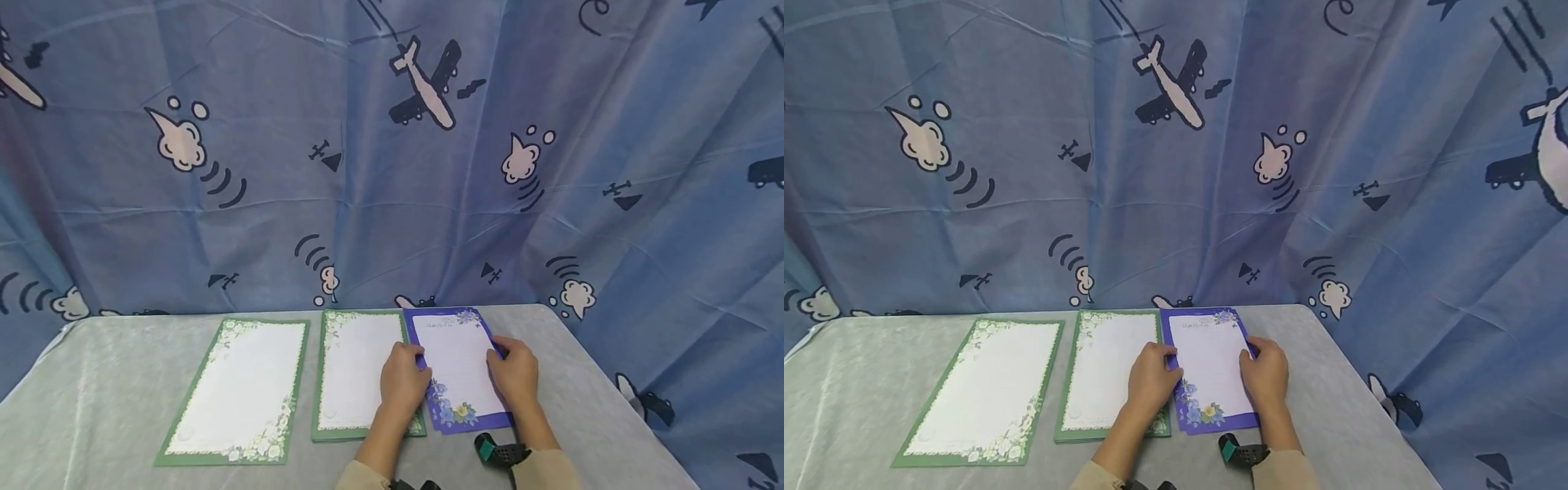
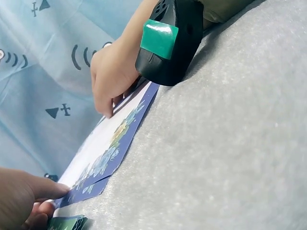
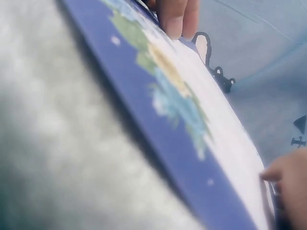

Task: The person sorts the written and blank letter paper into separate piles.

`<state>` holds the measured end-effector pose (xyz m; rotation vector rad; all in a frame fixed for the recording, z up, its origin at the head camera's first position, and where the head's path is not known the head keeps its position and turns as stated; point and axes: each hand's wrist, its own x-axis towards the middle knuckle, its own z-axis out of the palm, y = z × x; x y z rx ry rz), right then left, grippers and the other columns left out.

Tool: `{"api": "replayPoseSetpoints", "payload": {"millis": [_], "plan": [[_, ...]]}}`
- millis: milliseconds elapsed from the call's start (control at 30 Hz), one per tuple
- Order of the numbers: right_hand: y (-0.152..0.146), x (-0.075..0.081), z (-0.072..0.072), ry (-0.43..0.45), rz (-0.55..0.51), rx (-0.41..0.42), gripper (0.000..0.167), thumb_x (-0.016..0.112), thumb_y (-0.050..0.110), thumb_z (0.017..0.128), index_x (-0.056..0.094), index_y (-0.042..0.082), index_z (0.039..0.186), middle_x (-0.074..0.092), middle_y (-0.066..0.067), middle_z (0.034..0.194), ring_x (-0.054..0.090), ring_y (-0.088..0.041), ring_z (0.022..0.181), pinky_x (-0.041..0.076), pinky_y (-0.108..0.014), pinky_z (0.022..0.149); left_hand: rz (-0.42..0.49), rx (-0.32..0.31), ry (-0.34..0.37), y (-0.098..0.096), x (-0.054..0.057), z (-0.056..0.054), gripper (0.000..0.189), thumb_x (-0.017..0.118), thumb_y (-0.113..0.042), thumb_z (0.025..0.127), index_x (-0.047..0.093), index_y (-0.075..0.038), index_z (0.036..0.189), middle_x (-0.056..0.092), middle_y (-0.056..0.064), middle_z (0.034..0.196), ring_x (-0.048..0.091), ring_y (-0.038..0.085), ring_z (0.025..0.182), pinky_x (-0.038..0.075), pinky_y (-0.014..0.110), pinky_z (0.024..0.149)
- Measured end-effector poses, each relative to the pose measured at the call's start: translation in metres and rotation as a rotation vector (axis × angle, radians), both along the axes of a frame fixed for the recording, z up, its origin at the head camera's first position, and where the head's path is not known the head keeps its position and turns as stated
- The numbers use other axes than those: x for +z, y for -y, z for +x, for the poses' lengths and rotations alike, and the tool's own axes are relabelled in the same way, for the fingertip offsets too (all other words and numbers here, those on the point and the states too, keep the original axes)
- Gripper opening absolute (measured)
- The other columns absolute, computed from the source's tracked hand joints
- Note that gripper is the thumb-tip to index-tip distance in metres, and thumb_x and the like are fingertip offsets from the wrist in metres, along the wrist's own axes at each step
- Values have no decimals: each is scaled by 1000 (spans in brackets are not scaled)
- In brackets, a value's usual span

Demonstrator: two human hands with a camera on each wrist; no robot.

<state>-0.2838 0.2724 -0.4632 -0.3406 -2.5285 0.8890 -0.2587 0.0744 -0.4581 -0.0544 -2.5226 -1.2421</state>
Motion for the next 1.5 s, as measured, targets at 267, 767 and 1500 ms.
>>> {"api": "replayPoseSetpoints", "payload": {"millis": [267, 767, 1500], "plan": [[2, -6, -1, -3, 131, 77, 30, 62, 13, 94, 72, -4, 117, 66, -25, 126, 59, -44, 120, 45, -57, 103, -14, -9, 9, 1, 0, 4, 31, 84, -5, 75, 76, -1, 105, 67, 13, 102, 71, 30, 95, 58, 41, 85], [2, -9, -1, -23, 146, 77, 29, 62, 14, 94, 73, -4, 114, 66, -26, 124, 59, -46, 116, 45, -59, 99, -12, -173, 8, 40, 30, 12, 22, 72, -11, 90, 76, -4, 110, 71, 12, 104, 56, 9, 73, 45, 22, 61], [2, -6, 2, 4, 113, 73, 31, 61, 15, 96, 71, -4, 118, 64, -27, 127, 56, -45, 119, 44, -59, 100, 1, 57, 2, 165, 15, 27, 22, 75, -11, 88, 76, -8, 109, 70, 8, 97, 53, 10, 69, 43, 24, 59]]}}
